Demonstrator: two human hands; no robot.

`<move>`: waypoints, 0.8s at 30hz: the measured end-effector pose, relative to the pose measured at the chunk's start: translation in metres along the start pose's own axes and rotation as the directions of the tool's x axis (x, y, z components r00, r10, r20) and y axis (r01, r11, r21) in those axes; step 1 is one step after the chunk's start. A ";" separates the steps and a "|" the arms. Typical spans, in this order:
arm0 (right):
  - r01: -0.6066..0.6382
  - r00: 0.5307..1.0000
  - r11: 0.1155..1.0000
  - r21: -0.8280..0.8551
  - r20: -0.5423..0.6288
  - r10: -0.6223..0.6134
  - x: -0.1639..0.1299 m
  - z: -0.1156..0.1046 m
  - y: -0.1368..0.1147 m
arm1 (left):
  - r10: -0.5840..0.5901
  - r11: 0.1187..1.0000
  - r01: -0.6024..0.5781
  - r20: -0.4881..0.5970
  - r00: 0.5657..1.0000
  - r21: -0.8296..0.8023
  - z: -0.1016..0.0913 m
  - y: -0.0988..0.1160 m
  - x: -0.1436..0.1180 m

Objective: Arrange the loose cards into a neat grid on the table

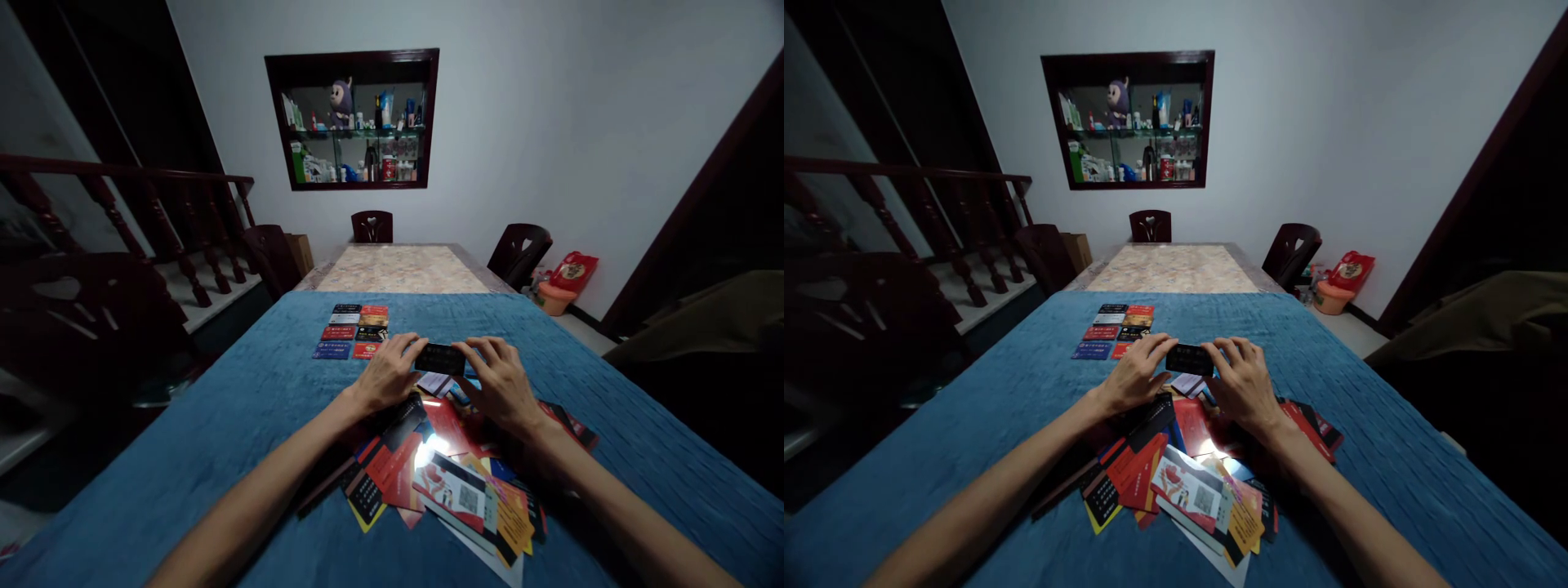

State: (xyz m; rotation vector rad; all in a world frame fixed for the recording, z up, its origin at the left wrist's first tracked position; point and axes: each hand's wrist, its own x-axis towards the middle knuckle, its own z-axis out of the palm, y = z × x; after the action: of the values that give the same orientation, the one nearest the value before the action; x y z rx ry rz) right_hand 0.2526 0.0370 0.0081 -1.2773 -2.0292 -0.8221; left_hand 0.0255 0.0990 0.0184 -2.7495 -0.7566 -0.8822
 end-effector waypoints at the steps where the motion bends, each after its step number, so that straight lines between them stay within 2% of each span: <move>1: 0.014 1.000 1.000 0.010 0.008 -0.014 0.002 0.000 -0.001 | 0.008 1.000 -0.008 -0.002 1.000 0.020 -0.001 -0.003 -0.002; 6: 0.081 0.995 0.995 0.063 0.051 -0.085 0.016 0.004 -0.003 | 0.046 0.997 -0.047 0.006 0.999 0.067 -0.008 -0.017 -0.010; 13: 0.183 0.976 0.977 0.114 0.095 -0.194 0.044 0.021 -0.004 | 0.061 0.985 -0.066 0.039 0.997 0.161 -0.023 -0.037 -0.014; 19: 0.221 0.954 0.964 0.150 0.172 -0.246 0.077 0.041 -0.011 | -0.011 0.969 -0.019 0.121 0.993 0.246 -0.039 -0.057 -0.014; 24: 0.220 0.930 0.951 0.215 0.247 -0.271 0.111 0.062 -0.015 | -0.110 0.948 0.056 0.155 0.982 0.314 -0.048 -0.084 -0.011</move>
State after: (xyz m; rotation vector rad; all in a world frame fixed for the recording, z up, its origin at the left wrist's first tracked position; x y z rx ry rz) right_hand 0.1885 0.1402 0.0501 -1.0936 -2.4632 -0.5714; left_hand -0.0491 0.1521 0.0506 -2.5494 -0.9574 -0.4924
